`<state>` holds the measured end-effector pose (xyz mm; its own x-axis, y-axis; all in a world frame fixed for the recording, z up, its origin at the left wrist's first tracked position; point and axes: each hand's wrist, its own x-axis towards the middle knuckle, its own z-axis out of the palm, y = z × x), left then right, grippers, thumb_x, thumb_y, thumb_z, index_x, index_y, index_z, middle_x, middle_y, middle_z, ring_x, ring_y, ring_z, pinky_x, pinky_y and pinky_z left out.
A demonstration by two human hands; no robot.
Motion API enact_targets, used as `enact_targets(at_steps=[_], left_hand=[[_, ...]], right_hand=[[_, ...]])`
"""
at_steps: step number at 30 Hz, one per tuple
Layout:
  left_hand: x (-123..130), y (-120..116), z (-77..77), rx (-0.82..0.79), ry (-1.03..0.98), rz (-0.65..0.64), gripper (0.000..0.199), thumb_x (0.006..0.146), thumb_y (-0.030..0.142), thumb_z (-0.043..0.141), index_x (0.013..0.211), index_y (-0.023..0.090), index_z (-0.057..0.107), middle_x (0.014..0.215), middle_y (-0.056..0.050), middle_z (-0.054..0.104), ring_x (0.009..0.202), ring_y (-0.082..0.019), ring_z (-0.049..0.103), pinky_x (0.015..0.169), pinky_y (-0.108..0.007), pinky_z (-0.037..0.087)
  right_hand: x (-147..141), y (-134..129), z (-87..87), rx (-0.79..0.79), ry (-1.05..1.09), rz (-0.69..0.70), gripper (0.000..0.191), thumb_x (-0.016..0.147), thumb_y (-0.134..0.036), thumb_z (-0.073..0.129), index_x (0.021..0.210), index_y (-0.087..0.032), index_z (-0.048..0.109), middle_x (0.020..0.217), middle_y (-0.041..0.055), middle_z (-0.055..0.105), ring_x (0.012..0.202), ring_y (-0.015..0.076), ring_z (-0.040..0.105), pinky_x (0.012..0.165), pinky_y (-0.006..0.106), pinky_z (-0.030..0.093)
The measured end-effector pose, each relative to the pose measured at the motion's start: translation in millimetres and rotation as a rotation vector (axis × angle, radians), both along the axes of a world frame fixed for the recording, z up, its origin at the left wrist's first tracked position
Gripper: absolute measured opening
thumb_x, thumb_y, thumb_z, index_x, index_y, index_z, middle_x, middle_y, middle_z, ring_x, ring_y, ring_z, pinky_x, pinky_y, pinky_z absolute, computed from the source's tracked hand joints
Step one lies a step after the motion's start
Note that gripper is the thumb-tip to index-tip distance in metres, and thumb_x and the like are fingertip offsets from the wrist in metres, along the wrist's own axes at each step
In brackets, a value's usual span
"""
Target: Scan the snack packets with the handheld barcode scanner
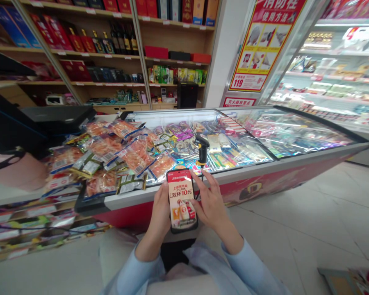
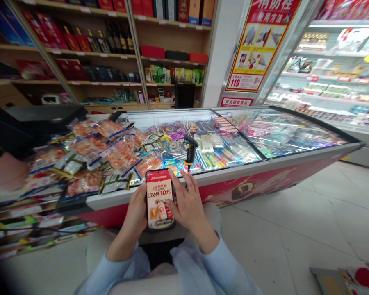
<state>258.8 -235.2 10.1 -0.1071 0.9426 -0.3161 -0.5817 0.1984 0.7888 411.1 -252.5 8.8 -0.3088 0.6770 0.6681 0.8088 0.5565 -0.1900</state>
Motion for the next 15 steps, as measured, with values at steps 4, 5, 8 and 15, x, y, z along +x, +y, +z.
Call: enact_targets(at_steps=[4,5,8,15], left_hand=[[-0.7,-0.4,-1.4,0.011,0.015,-0.003,0.057,0.059,0.058,0.077,0.093,0.014,0.064,0.081,-0.007,0.074,0.070,-0.022,0.069,0.064,-0.033,0.054],[-0.7,-0.5,-1.8,0.012,0.014,-0.003,0.056,0.059,0.058,0.077,0.093,0.015,0.064,0.082,-0.006,0.074,0.070,-0.022,0.069,0.064,-0.033,0.054],[-0.6,-0.7,-2.6,0.012,0.005,-0.008,0.055,0.060,0.057,0.078,0.094,0.015,0.064,0.083,-0.006,0.074,0.071,-0.022,0.069,0.064,-0.032,0.053],[-0.8,-0.7,-3.2,0.011,0.012,-0.001,0.054,0.062,0.056,0.077,0.095,0.015,0.064,0.090,-0.008,0.075,0.080,-0.024,0.071,0.073,-0.036,0.055]], right_hand=[[-1.6,0.9,0.5,-0.003,-0.018,0.006,0.064,0.098,-0.040,0.035,0.154,-0.013,0.016,0.148,0.0154,0.042,0.143,0.0302,0.024,0.113,0.052,0.030],[-2.1,1.2,0.7,-0.002,-0.021,0.007,0.065,0.098,-0.040,0.034,0.154,-0.014,0.016,0.148,0.0153,0.042,0.143,0.0301,0.024,0.113,0.052,0.029],[-3.8,2.0,0.7,-0.004,-0.030,0.011,0.065,0.099,-0.041,0.033,0.155,-0.014,0.014,0.148,0.0147,0.044,0.143,0.0301,0.023,0.113,0.052,0.028],[-6.0,3.0,0.8,0.010,-0.032,0.015,0.064,0.099,-0.042,0.030,0.154,-0.012,0.015,0.148,0.0150,0.043,0.143,0.0301,0.023,0.113,0.052,0.028]])
